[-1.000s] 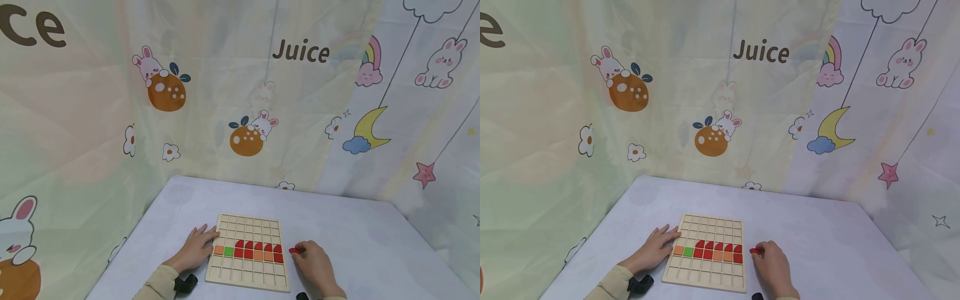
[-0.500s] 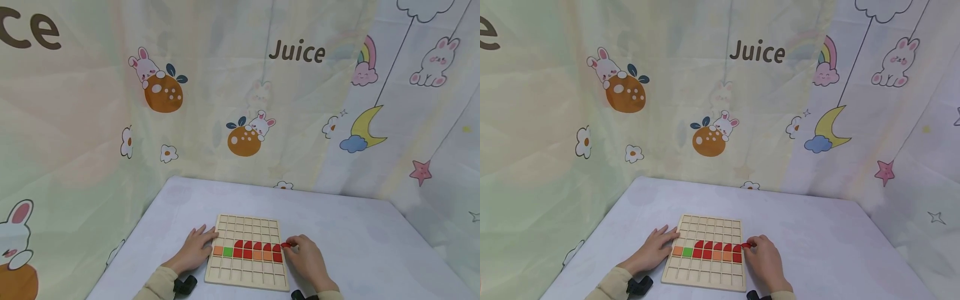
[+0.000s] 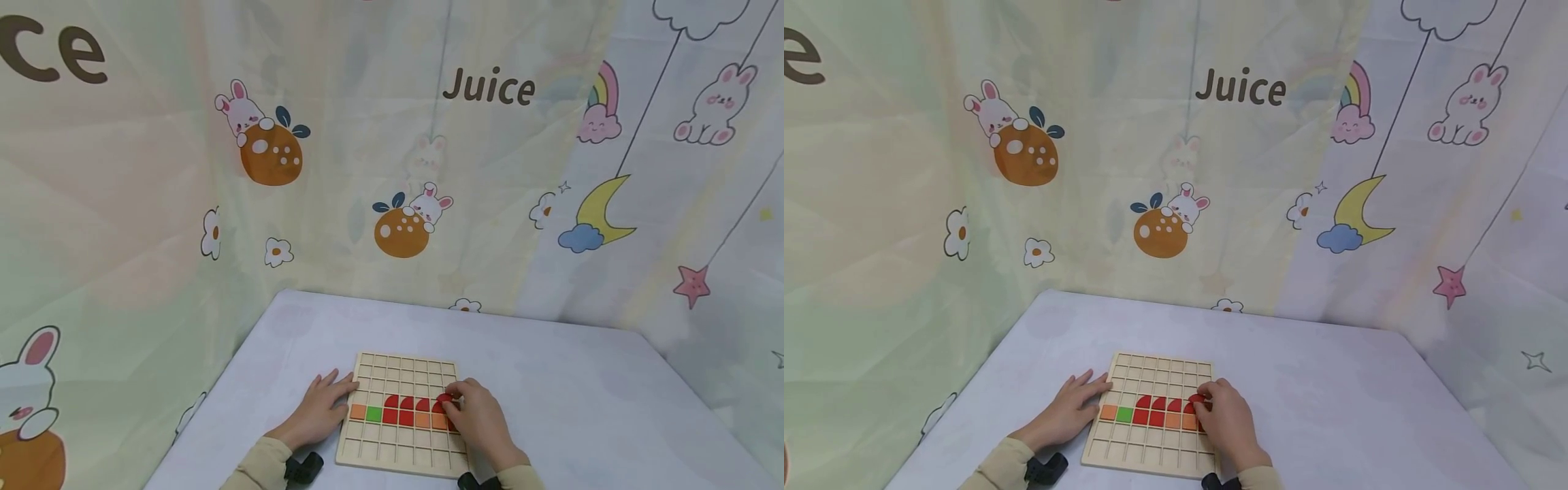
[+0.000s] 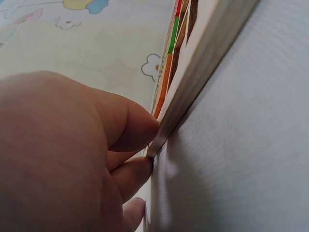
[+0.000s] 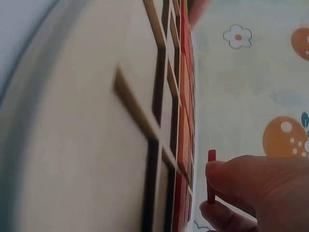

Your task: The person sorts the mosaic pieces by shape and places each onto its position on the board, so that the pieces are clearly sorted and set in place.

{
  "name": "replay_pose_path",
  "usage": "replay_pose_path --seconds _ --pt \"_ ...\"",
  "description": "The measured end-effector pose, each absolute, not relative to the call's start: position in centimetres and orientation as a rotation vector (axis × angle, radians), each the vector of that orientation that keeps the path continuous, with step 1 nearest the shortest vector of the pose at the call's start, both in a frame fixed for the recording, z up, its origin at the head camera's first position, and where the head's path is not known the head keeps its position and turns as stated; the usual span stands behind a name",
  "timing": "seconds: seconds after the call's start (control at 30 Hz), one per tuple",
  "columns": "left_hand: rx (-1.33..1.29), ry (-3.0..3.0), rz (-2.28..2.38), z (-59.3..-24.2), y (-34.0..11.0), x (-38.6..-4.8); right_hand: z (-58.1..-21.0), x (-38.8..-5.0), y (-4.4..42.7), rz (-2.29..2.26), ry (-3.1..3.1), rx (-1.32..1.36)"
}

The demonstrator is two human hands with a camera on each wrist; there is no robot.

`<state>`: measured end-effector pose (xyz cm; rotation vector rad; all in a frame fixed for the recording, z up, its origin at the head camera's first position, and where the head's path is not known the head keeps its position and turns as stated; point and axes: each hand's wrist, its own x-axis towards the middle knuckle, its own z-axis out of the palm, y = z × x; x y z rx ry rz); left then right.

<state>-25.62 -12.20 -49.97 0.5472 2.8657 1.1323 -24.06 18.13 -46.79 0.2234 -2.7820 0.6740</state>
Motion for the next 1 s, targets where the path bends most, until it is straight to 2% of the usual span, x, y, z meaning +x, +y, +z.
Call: replay_pose_path --seconds 0.43,1.0 --pt "0.559 2.854 1.150 -49.7 -12.1 -25.4 -47.1 -24.5 15.1 0.678 -2.756 0.420" --pt "0.543 2.853 1.136 -50.0 -12.2 -25.6 -46.8 -24.8 11.6 0.647 -2.762 0.531"
